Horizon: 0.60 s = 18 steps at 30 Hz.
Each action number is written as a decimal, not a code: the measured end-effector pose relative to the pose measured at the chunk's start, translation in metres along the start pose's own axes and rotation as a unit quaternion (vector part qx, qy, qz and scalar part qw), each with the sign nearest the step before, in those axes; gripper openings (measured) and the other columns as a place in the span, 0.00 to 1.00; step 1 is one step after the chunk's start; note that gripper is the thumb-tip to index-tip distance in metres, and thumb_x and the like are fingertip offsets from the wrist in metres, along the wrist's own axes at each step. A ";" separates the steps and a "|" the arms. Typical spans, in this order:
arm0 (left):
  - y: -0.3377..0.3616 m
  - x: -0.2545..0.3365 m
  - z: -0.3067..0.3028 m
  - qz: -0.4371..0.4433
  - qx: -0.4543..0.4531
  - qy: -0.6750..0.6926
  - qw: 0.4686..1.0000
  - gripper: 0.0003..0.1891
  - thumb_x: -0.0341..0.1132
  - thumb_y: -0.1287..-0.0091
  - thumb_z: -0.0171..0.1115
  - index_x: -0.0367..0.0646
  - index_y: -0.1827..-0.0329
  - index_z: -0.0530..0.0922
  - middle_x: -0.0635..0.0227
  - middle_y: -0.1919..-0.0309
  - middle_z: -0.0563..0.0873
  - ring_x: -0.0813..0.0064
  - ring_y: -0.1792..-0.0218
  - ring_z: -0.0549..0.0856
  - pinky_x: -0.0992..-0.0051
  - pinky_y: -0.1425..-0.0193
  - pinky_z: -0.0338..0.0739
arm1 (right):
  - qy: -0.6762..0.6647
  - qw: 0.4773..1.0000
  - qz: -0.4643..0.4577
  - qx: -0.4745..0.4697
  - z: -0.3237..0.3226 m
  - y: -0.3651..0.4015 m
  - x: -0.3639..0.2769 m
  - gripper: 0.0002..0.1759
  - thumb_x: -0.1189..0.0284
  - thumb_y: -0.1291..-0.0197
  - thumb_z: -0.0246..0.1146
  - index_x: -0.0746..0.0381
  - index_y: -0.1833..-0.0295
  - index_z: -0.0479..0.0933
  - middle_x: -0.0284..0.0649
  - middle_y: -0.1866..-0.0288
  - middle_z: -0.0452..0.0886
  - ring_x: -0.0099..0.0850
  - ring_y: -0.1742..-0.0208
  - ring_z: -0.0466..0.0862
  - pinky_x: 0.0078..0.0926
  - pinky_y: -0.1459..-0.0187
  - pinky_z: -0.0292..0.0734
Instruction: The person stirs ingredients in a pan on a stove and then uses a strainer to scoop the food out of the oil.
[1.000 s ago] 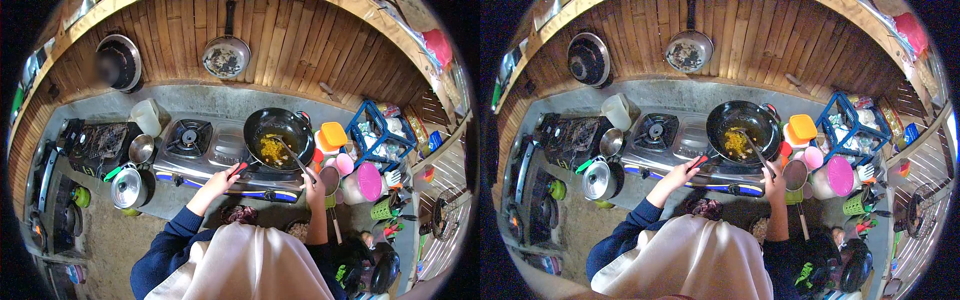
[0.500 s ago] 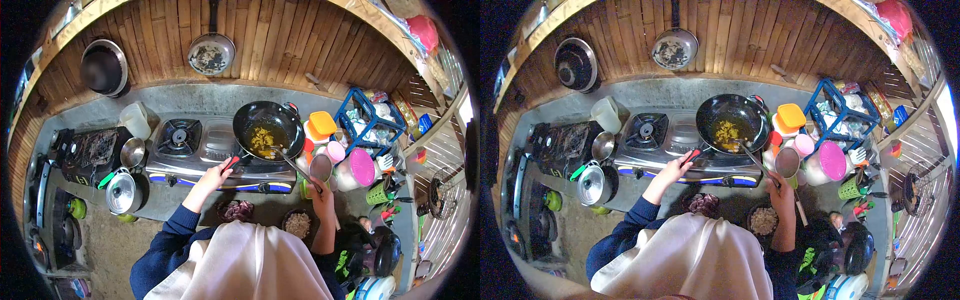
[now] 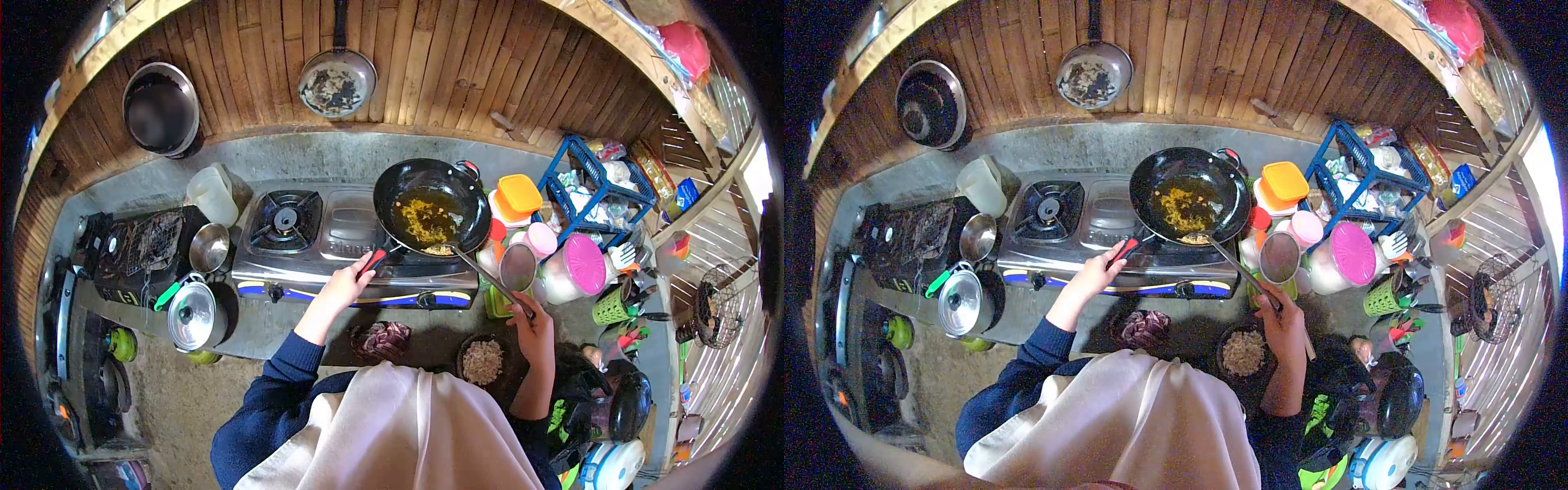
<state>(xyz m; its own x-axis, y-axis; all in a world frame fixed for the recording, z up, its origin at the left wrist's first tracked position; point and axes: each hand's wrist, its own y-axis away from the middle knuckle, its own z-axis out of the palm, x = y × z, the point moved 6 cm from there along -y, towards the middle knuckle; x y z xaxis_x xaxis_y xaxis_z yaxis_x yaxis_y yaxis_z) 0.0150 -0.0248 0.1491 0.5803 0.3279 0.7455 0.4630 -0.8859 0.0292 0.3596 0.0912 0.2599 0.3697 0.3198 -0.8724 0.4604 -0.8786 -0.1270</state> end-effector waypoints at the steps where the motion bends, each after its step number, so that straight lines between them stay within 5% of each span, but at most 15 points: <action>1: 0.000 0.001 -0.001 0.001 0.000 0.000 1.000 0.26 0.46 0.33 0.54 0.55 0.32 0.65 0.45 0.58 0.82 0.48 0.53 0.81 0.61 0.47 0.75 | -0.012 1.000 0.000 0.004 0.000 0.000 0.000 0.16 0.72 0.34 0.56 0.68 0.45 0.73 0.40 0.63 0.83 0.21 0.69 0.79 0.19 0.64 0.75; 10: 0.004 0.009 -0.005 -0.063 -0.050 0.010 0.997 0.26 0.46 0.33 0.55 0.58 0.31 0.64 0.47 0.51 0.81 0.53 0.47 0.80 0.66 0.43 0.73 | -0.002 1.000 -0.017 0.012 0.002 -0.008 0.003 0.15 0.71 0.33 0.55 0.69 0.46 0.74 0.40 0.64 0.82 0.21 0.69 0.79 0.19 0.65 0.75; 18: -0.002 -0.005 0.003 -0.005 -0.011 0.004 1.000 0.26 0.48 0.33 0.53 0.58 0.31 0.63 0.45 0.58 0.82 0.48 0.53 0.81 0.61 0.47 0.75 | -0.006 0.999 -0.038 0.012 0.021 -0.023 -0.001 0.14 0.71 0.37 0.60 0.67 0.49 0.76 0.38 0.70 0.82 0.21 0.72 0.78 0.20 0.66 0.75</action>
<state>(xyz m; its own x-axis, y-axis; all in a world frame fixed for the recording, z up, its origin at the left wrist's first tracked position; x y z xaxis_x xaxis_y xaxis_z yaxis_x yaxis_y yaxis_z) 0.0127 -0.0237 0.1431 0.5703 0.3337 0.7506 0.4537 -0.8897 0.0508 0.3316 0.1034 0.2543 0.3242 0.3822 -0.8653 0.4675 -0.8600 -0.2047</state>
